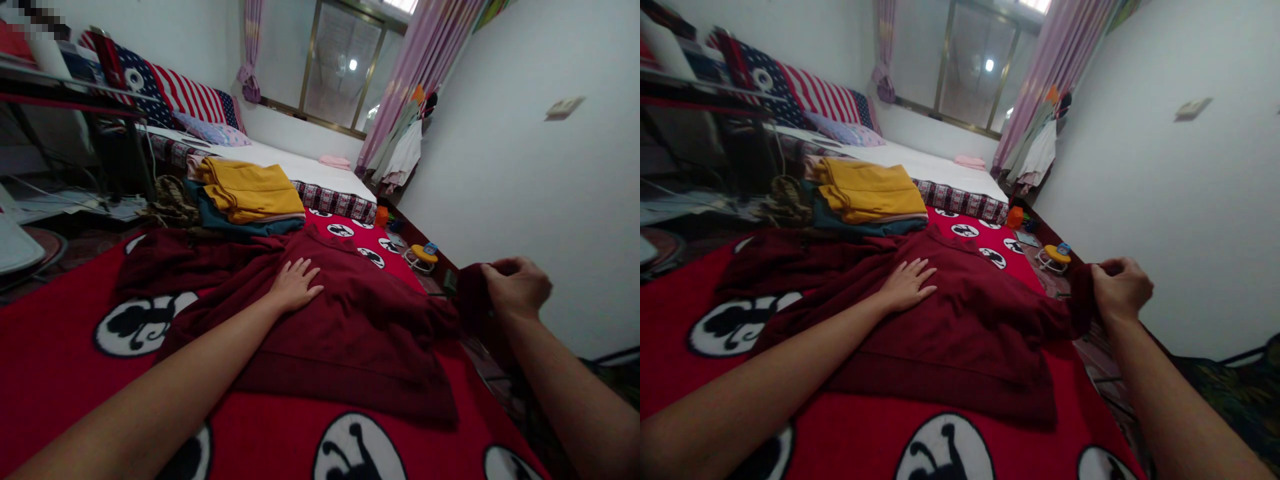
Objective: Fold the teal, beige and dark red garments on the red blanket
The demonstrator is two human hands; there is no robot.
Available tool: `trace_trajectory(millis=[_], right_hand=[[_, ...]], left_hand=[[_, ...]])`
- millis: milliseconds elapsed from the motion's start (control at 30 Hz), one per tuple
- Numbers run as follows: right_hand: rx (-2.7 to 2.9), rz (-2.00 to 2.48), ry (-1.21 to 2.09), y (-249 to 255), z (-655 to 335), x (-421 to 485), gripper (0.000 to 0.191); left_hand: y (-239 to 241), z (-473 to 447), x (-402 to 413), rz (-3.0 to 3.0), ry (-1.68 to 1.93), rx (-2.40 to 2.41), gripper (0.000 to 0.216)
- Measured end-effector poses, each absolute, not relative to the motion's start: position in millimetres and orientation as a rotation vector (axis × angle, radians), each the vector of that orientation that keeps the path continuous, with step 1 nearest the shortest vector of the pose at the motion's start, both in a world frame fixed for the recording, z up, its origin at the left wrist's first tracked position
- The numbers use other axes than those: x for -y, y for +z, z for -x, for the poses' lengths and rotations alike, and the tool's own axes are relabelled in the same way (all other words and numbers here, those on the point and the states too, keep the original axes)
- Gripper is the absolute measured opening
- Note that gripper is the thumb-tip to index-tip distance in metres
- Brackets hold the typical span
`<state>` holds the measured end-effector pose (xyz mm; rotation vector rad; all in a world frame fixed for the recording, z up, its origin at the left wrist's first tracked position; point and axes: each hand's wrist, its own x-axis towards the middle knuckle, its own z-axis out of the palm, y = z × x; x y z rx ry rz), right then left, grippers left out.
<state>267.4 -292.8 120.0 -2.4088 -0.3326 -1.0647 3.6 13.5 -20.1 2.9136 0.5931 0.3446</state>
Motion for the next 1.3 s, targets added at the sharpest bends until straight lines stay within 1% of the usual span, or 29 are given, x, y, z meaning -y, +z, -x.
trace_trajectory(millis=[67,100,133,167,200,233,267,300,333,367,467,500,533,600,633,700,767,833,900,1000,1033,1133,1200,1300], right_hand=[[0.530,2.479,-1.064,127.0,-237.5,283.4,0.014],[0.702,2.562,-0.978,129.0,-217.7,278.3,0.012],[0.919,2.658,-0.775,130.5,-195.9,273.4,0.009],[1.186,2.755,-0.431,131.9,-173.3,268.5,0.005],[1.478,2.770,0.005,133.1,-151.9,263.4,0.006],[1.697,2.662,0.482,134.1,-133.5,257.8,0.010],[1.760,2.521,0.896,134.7,-119.8,251.0,0.015],[1.774,2.393,1.094,134.2,-112.1,242.8,0.021],[1.751,2.326,1.106,132.2,-111.2,233.2,0.026],[1.706,2.340,0.951,128.2,-116.7,222.5,0.028],[1.434,2.615,0.010,102.4,-161.2,190.1,0.024],[1.298,2.718,-0.195,90.4,-179.5,181.4,0.026],[1.207,2.793,-0.280,78.0,-196.8,174.4,0.032],[1.039,2.918,-0.238,55.4,-223.9,164.8,0.047],[0.983,2.956,-0.168,46.8,-233.0,161.8,0.050],[0.943,2.971,-0.047,36.5,-243.5,158.8,0.043],[0.935,2.939,-0.101,33.9,-248.5,159.2,0.033],[0.867,2.922,-0.304,34.2,-252.7,162.4,0.032],[0.796,2.968,-0.414,33.8,-257.1,165.3,0.034],[0.821,3.077,-0.336,34.2,-258.8,158.2,0.027],[0.848,3.083,-0.351,36.0,-257.0,150.7,0.028],[0.947,2.930,-0.460,46.1,-246.0,114.7,0.037],[0.911,2.785,-0.337,51.1,-239.2,87.2,0.045],[0.719,2.664,-0.061,46.1,-237.1,57.9,0.070]], left_hand=[[-20.2,-3.5,-13.1,-2.911,0.355,-0.595,0.062],[-20.2,-3.6,-13.0,-2.910,0.358,-0.594,0.063],[-20.2,-3.7,-13.0,-2.910,0.358,-0.591,0.063],[-20.2,-4.0,-13.1,-2.911,0.358,-0.587,0.063],[-20.2,-4.2,-13.2,-2.913,0.359,-0.584,0.063],[-20.2,-4.3,-13.3,-2.913,0.361,-0.583,0.063],[-20.1,-4.3,-13.3,-2.914,0.363,-0.583,0.063],[-20.1,-4.3,-13.3,-2.913,0.362,-0.585,0.063],[-20.0,-4.1,-13.2,-2.912,0.361,-0.587,0.063],[-20.0,-3.8,-13.0,-2.911,0.361,-0.589,0.063],[-20.2,-3.0,-12.9,-2.903,0.366,-0.580,0.062],[-20.5,-2.9,-13.1,-2.899,0.374,-0.577,0.062],[-20.9,-2.9,-13.4,-2.893,0.384,-0.573,0.062],[-21.8,-3.2,-14.2,-2.880,0.398,-0.567,0.062],[-22.3,-3.3,-14.6,-2.873,0.403,-0.564,0.062],[-23.1,-3.6,-15.2,-2.859,0.409,-0.557,0.061],[-23.5,-3.5,-15.3,-2.836,0.432,-0.574,0.062],[-23.4,-3.3,-14.7,-2.807,0.457,-0.604,0.066],[-23.1,-3.2,-13.8,-2.789,0.457,-0.616,0.067],[-22.5,-3.2,-12.7,-2.796,0.429,-0.600,0.065],[-22.4,-3.2,-12.5,-2.800,0.424,-0.599,0.064],[-21.8,-2.9,-12.1,-2.806,0.422,-0.600,0.064],[-21.5,-2.5,-12.0,-2.806,0.423,-0.600,0.064],[-21.7,-1.9,-12.4,-2.805,0.424,-0.601,0.064]])
